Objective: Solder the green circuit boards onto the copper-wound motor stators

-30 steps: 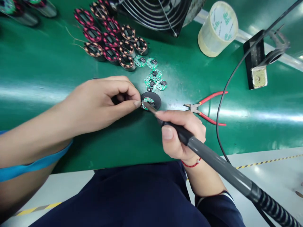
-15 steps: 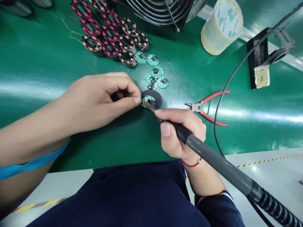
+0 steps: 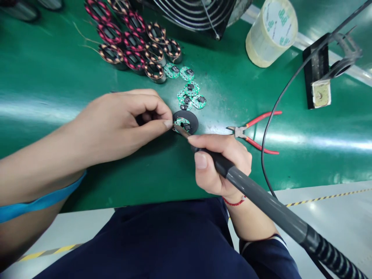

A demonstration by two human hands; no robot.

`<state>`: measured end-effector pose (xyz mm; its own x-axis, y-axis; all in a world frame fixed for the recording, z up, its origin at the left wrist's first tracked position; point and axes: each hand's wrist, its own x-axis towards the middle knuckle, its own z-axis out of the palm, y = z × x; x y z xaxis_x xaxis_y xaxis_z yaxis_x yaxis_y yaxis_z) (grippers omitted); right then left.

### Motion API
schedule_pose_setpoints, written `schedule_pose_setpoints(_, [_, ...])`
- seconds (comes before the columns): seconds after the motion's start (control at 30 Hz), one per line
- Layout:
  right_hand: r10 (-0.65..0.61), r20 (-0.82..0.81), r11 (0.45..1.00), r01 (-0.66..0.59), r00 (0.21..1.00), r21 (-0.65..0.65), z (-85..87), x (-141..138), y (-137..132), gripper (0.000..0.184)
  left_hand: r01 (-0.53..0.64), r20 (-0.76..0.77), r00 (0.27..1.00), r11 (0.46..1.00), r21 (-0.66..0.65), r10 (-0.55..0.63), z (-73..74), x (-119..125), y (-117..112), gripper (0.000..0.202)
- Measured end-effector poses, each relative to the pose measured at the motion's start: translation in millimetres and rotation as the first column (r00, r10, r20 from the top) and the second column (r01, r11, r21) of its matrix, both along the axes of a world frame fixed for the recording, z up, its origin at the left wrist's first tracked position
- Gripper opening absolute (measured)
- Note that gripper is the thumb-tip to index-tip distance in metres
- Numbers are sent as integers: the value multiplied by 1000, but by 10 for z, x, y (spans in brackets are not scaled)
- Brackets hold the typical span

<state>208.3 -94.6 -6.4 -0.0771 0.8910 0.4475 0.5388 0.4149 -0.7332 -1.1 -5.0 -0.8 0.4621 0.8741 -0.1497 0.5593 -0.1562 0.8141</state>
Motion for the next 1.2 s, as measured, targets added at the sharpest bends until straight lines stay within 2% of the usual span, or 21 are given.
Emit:
schedule_pose_setpoints(0.1, [-88, -182, 986, 112, 979, 125, 31, -66, 76, 25, 7, 5, 1000, 1000, 0, -7, -11, -3, 1, 14])
schedule_pose_setpoints(0.17, [-89, -220, 982, 122, 971, 143, -3, -115, 139, 31, 16, 8, 1000, 1000, 5, -16, -15, -5, 5, 14])
schedule_pose_setpoints(0.23, [-46, -227, 990, 74, 973, 117, -65, -141, 193, 41, 21, 4, 1000, 1000, 14, -21, -15, -5, 10, 14])
schedule_pose_setpoints(0.3, [5, -161, 999, 3, 987, 52, -116, -130, 227, 43, 25, -4, 1000, 999, 21, -24, -13, -2, 15, 13])
schedule_pose_setpoints(0.37, [66, -19, 998, -65, 998, 12, -133, -87, 246, 45, 28, 2, 1000, 999, 21, -28, -12, 5, 18, 12])
schedule_pose_setpoints(0.47, [165, 164, 986, -165, 972, -16, -124, -12, 269, 54, 39, 42, 998, 999, 25, -40, -20, 13, 18, 11])
schedule_pose_setpoints(0.53, [212, 211, 977, -203, 954, -66, -134, 11, 288, 56, 41, 62, 997, 999, 36, -43, -31, 14, 16, 13])
schedule_pose_setpoints(0.63, [185, 222, 979, -159, 957, -131, -189, -7, 316, 52, 18, 67, 998, 997, 77, -23, -44, -6, 17, 12])
schedule_pose_setpoints(0.77, [114, 211, 991, -97, 971, -89, -238, -46, 330, 52, -34, 62, 998, 993, 110, 27, -38, -78, 18, 9])
schedule_pose_setpoints(0.9, [192, 259, 980, -172, 947, -97, -218, -23, 321, 64, 93, 6, 996, 992, 88, -94, -65, -157, -3, 11])
schedule_pose_setpoints(0.97, [214, 265, 976, -192, 940, -107, -222, -10, 324, 62, 132, -26, 991, 986, 101, -130, -98, -182, -18, 10])
schedule_pose_setpoints(1.1, [127, 298, 991, -132, 946, -3, -286, -26, 343, 42, 176, -58, 984, 977, 124, -170, -148, -204, -37, 12])
schedule_pose_setpoints(1.2, [65, 301, 997, -73, 951, 13, -332, -55, 337, 44, 194, -104, 978, 971, 138, -181, -154, -186, -49, 17])
